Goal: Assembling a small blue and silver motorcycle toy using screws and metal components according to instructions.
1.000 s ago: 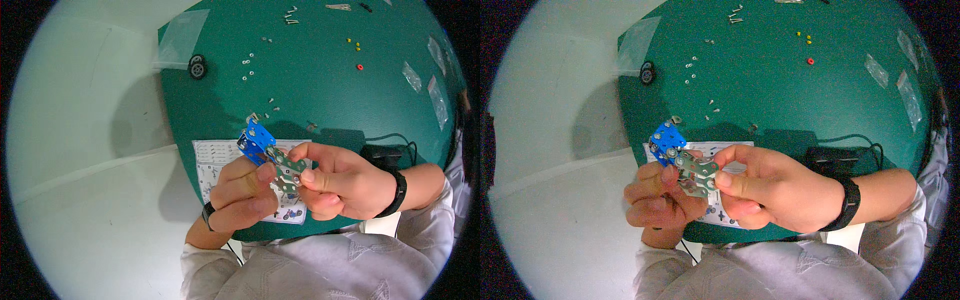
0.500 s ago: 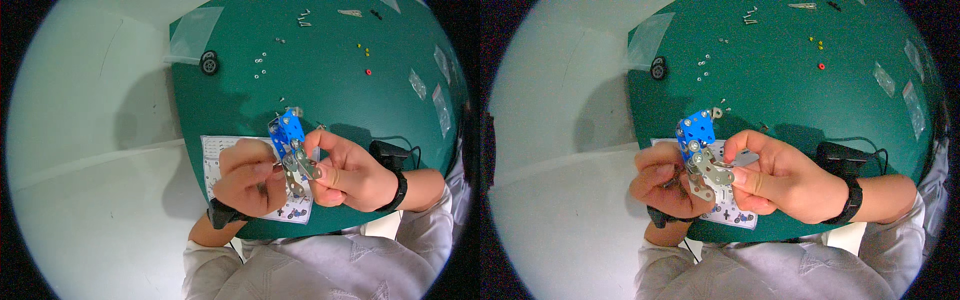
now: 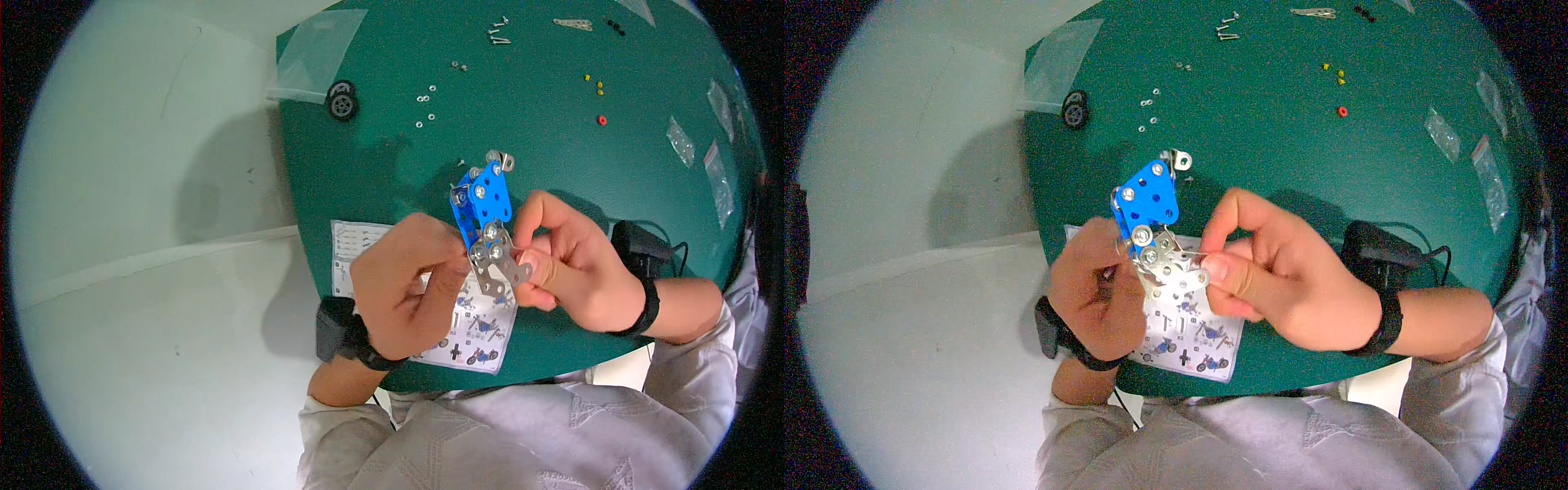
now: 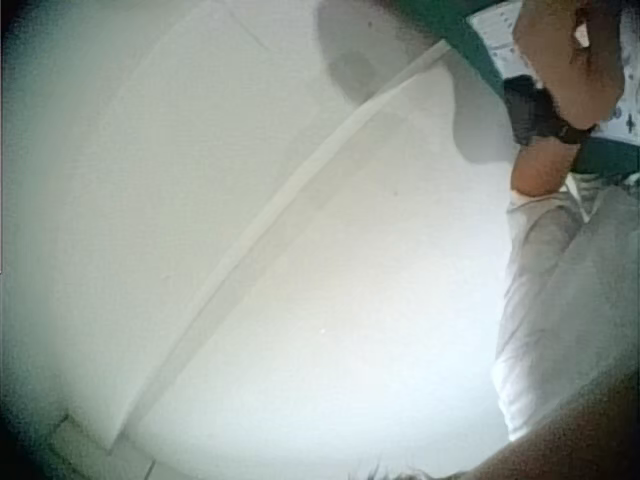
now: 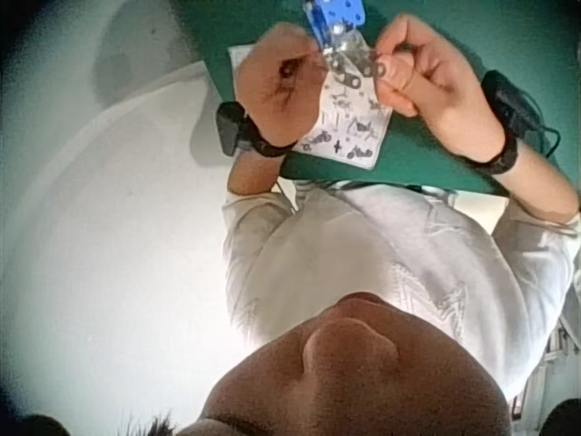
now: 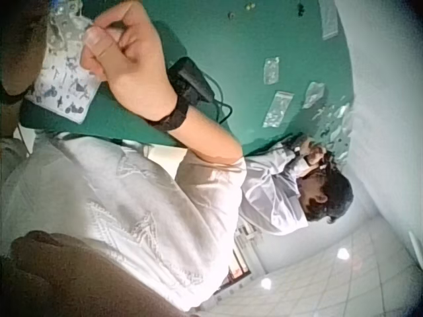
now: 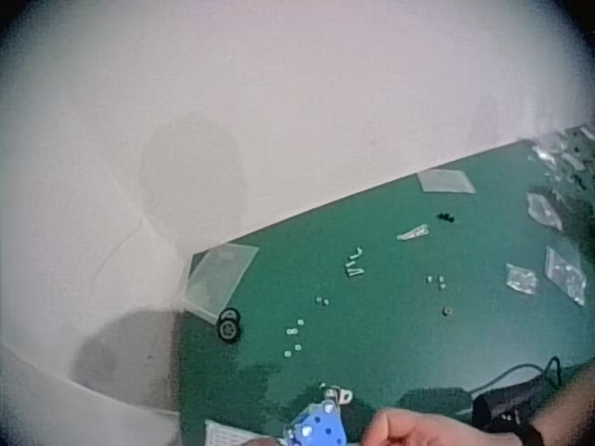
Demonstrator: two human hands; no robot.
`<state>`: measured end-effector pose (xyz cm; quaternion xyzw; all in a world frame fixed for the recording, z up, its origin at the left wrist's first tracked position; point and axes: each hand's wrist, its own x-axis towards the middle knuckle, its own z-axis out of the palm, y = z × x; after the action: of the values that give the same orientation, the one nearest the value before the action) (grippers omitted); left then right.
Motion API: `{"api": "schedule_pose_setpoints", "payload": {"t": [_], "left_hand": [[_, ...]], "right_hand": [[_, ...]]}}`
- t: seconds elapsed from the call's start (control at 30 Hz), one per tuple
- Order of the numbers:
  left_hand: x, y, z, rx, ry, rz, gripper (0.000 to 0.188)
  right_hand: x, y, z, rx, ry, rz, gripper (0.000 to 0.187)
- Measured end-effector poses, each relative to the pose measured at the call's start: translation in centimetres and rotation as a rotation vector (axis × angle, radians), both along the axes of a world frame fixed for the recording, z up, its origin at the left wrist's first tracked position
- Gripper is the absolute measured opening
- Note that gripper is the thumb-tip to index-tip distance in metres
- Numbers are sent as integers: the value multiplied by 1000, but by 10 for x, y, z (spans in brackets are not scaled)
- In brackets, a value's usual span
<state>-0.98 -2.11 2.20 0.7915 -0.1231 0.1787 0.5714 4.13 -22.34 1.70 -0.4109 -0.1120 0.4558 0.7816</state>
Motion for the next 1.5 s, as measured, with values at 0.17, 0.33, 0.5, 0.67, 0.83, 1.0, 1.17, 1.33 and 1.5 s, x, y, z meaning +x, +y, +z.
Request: {"api": "schedule_pose_setpoints", "payload": {"t": [0.17,0.33,0.5,0.67,0.83,1.0,1.17,1.33,1.5], "left_hand": [[3,4,7,-145,361,-117,19],[2,2,0,-49,288,-127,18],[3,-4,-13,163,44,-45,8],[5,-8,-18,256,-105,33,3],[1,-13,-22,345,-237,181,21],[1,-15,-24,432,-297,223,24],[1,-16,-21,562,-320,261,15],[5,-6,-15,81,50,-18,7],[7,3,-15,-618,378,-380,19]], "right_hand": [[11,-1,-12,-14,-90,7,11],[12,0,-17,-14,-69,11,12],[6,5,-11,1,121,39,12],[-6,8,-7,65,322,62,16],[-13,6,0,115,517,106,20],[-18,7,4,155,565,159,23],[-17,9,4,189,586,158,25],[-4,4,-13,136,422,74,24],[10,2,-11,143,382,90,22]]}}
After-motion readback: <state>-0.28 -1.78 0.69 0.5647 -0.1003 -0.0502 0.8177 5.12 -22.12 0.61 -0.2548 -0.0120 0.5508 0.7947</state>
